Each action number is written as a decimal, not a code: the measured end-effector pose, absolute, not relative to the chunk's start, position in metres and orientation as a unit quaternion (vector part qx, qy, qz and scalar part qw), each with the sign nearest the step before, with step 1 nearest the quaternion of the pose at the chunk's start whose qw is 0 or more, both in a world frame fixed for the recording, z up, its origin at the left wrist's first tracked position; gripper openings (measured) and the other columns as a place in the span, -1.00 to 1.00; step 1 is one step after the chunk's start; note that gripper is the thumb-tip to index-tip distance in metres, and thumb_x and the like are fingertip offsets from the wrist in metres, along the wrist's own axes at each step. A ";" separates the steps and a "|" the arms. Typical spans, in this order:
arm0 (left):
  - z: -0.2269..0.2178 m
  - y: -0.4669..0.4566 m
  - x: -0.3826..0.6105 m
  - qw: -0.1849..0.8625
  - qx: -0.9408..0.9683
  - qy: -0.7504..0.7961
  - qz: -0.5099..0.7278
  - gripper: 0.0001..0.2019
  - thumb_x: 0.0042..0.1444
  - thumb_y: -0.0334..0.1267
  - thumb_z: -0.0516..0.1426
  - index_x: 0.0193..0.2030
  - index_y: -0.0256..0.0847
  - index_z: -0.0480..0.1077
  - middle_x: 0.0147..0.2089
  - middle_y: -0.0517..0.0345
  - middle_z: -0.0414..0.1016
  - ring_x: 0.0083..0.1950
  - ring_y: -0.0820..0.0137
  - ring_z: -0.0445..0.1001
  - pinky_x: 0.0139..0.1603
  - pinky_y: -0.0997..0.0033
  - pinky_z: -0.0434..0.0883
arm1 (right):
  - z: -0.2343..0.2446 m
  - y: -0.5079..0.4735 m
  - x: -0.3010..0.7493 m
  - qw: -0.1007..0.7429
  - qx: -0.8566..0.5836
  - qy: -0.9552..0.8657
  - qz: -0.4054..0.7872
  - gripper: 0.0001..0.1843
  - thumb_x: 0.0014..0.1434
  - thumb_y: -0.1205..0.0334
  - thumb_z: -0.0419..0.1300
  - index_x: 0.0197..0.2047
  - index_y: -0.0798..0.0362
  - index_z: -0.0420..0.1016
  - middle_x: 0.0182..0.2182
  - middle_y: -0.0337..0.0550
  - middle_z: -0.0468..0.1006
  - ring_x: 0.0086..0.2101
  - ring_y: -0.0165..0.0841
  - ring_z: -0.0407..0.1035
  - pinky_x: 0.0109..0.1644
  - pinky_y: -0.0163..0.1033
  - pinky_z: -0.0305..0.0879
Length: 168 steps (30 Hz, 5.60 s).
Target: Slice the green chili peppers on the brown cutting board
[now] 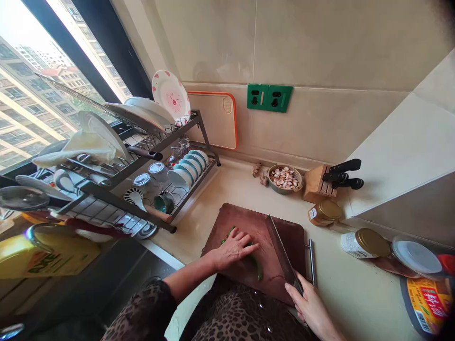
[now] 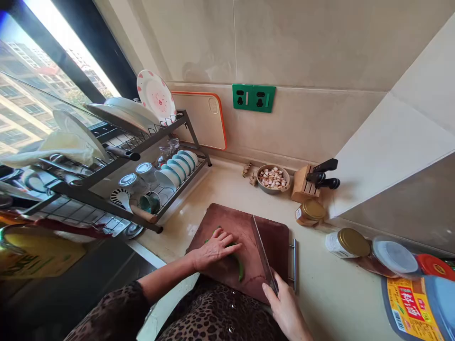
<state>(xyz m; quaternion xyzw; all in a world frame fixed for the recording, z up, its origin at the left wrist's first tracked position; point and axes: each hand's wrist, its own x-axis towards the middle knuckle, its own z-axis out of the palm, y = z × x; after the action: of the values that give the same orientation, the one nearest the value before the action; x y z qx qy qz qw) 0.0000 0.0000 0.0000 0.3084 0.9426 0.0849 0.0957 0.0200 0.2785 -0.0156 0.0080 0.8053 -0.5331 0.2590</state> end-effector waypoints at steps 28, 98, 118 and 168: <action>-0.019 0.007 -0.016 -0.040 -0.011 0.960 0.276 -0.53 -0.02 -0.59 -0.01 -0.02 -0.06 0.39 0.17 0.01 0.24 0.15 0.18 0.15 0.11 0.05 0.16 | -0.018 0.283 0.018 0.227 0.032 0.807 -0.544 -0.45 -0.02 -0.11 0.18 -0.04 0.09 0.50 -0.64 -0.19 0.48 -0.52 -0.26 0.44 -0.59 -0.30 0.35; -0.051 0.036 -0.017 -0.030 0.020 0.967 0.254 -0.72 0.22 -0.43 -0.08 -0.25 -0.17 0.45 -0.27 0.15 0.42 -0.25 0.41 0.37 -0.23 0.50 0.30 | -0.024 0.247 0.009 0.243 -0.138 0.923 -0.265 -0.47 0.22 0.27 -0.13 0.23 0.19 0.23 -0.33 0.01 0.63 -0.32 -0.23 0.52 -0.26 -0.25 0.36; -0.046 0.030 -0.016 -0.020 0.048 0.964 0.260 -0.73 0.26 -0.37 -0.10 -0.22 -0.17 0.43 -0.26 0.14 0.41 -0.23 0.37 0.36 -0.24 0.46 0.33 | -0.014 0.236 -0.004 0.262 -0.180 0.913 -0.257 -0.47 0.21 0.31 -0.14 0.22 0.24 0.24 -0.25 0.05 0.63 -0.28 -0.24 0.52 -0.25 -0.27 0.35; -0.048 0.018 -0.007 -0.048 0.041 0.944 0.325 -0.73 0.17 -0.45 -0.04 -0.33 -0.21 0.48 -0.26 0.13 0.44 -0.25 0.42 0.38 -0.25 0.50 0.34 | -0.001 0.260 0.008 0.262 -0.209 0.924 -0.186 -0.44 0.14 0.33 -0.07 0.23 0.07 0.26 -0.34 -0.09 0.65 -0.34 -0.27 0.52 -0.29 -0.31 0.35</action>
<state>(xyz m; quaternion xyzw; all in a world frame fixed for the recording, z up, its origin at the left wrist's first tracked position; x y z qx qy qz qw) -0.0066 0.0183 -0.0479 0.0406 0.9435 0.3254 -0.0476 0.0079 0.2596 -0.0011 -0.2092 0.9236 -0.1856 0.2621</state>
